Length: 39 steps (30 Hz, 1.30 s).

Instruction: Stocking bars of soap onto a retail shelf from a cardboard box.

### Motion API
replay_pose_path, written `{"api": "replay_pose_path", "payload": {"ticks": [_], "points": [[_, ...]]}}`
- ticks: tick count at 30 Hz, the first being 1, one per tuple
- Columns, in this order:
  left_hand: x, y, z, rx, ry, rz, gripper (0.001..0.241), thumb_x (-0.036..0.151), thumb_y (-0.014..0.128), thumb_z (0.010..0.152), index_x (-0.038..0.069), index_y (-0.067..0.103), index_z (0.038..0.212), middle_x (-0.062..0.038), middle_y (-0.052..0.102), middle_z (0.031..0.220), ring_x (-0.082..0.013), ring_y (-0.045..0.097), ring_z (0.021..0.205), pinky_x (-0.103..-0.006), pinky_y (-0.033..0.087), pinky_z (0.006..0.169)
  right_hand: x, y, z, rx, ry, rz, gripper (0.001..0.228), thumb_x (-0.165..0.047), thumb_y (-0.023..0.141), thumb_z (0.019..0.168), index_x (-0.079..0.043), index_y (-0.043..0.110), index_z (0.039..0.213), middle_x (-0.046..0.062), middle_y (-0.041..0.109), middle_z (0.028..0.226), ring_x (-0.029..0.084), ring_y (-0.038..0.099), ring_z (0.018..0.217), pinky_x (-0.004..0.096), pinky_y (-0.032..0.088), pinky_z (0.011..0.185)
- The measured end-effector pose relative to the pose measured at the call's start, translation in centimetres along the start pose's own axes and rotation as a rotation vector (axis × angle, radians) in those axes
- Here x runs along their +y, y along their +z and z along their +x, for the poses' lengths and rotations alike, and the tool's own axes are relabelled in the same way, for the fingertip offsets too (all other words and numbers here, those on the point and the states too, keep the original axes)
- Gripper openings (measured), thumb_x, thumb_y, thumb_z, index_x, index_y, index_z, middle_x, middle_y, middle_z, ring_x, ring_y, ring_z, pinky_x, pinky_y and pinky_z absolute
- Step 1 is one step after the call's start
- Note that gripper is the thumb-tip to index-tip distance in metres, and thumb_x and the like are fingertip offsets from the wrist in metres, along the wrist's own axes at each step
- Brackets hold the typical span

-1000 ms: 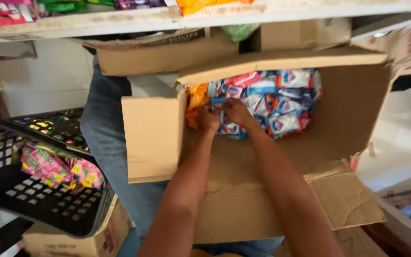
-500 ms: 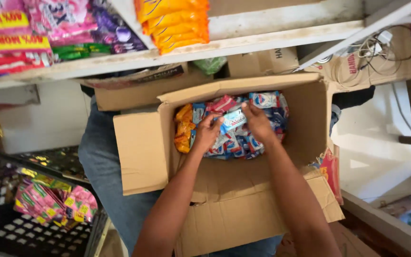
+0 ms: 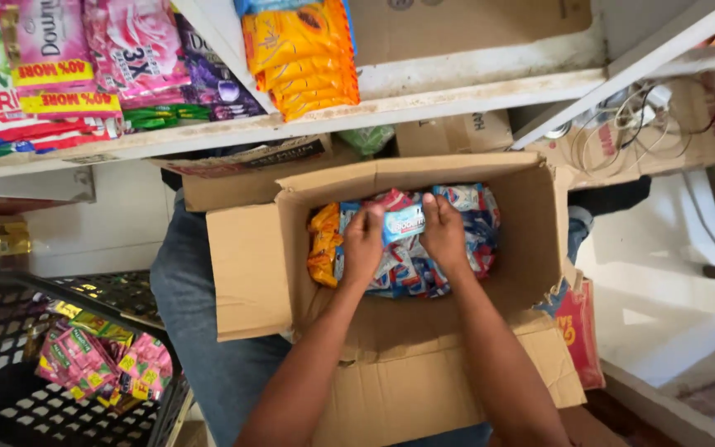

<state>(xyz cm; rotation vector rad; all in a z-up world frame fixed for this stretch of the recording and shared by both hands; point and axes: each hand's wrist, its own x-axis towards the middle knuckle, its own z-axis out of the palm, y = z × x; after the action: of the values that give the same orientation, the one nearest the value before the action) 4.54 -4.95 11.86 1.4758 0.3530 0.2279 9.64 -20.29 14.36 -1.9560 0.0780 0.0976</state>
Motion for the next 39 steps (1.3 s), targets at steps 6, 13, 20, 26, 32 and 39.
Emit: {"api": "replay_pose_path", "payload": {"ticks": [6,13,20,26,32,39], "points": [[5.1,0.0,0.1,-0.195,-0.399,-0.355,0.025,0.021,0.068,0.099,0.003,0.066,0.117,-0.003,0.073,0.088,-0.0115,0.068,0.071,-0.0276,0.058,0.064,-3.9,-3.5,0.8,-0.154,0.330,0.432,0.027,-0.033,0.054,0.106,-0.011,0.059,0.090,0.002,0.057,0.062,0.010,0.049,0.043,0.028,0.039,0.041],[6.9,2.4,2.0,-0.181,-0.366,-0.586,0.024,0.007,0.070,0.094,0.002,0.066,0.116,-0.006,0.075,0.105,-0.0141,0.073,0.090,-0.0312,0.062,0.084,-6.1,-5.0,2.9,-0.275,0.348,0.628,0.020,-0.019,0.074,0.093,-0.004,0.062,0.099,0.008,0.069,0.074,0.016,0.061,0.053,0.030,0.048,0.048],[13.0,5.8,5.9,-0.104,-0.268,-0.730,0.019,0.007,0.072,0.094,0.001,0.067,0.111,-0.010,0.075,0.104,-0.0191,0.073,0.091,-0.0365,0.061,0.088,-12.2,-7.2,7.1,-0.220,0.178,0.728,0.023,-0.017,0.073,0.094,-0.001,0.063,0.107,0.009,0.073,0.087,0.016,0.070,0.074,0.030,0.055,0.063],[15.7,8.7,10.7,-0.089,-0.139,-0.818,0.020,0.011,0.072,0.095,0.001,0.067,0.112,-0.009,0.074,0.102,-0.0179,0.071,0.089,-0.0369,0.061,0.086,-16.0,-7.8,12.3,-0.208,0.064,0.671,0.023,-0.019,0.071,0.094,0.000,0.066,0.107,0.009,0.073,0.086,0.016,0.068,0.071,0.030,0.055,0.064],[13.8,11.9,16.9,0.044,-0.003,-0.895,0.036,0.008,0.070,0.096,0.001,0.054,0.127,-0.013,0.069,0.108,-0.0217,0.070,0.094,-0.0392,0.060,0.088,-16.9,-6.5,18.5,-0.199,0.075,0.692,0.022,-0.021,0.072,0.095,-0.001,0.065,0.103,0.008,0.071,0.084,0.016,0.067,0.069,0.030,0.053,0.063],[11.7,14.6,23.2,0.175,0.234,-0.933,0.056,0.005,0.058,0.101,0.003,0.027,0.148,-0.022,0.062,0.134,-0.0286,0.065,0.119,-0.0399,0.054,0.104,-18.9,-3.3,24.9,-0.114,0.081,0.592,0.023,-0.021,0.072,0.093,0.000,0.064,0.099,0.009,0.071,0.080,0.018,0.068,0.065,0.032,0.056,0.057]]}}
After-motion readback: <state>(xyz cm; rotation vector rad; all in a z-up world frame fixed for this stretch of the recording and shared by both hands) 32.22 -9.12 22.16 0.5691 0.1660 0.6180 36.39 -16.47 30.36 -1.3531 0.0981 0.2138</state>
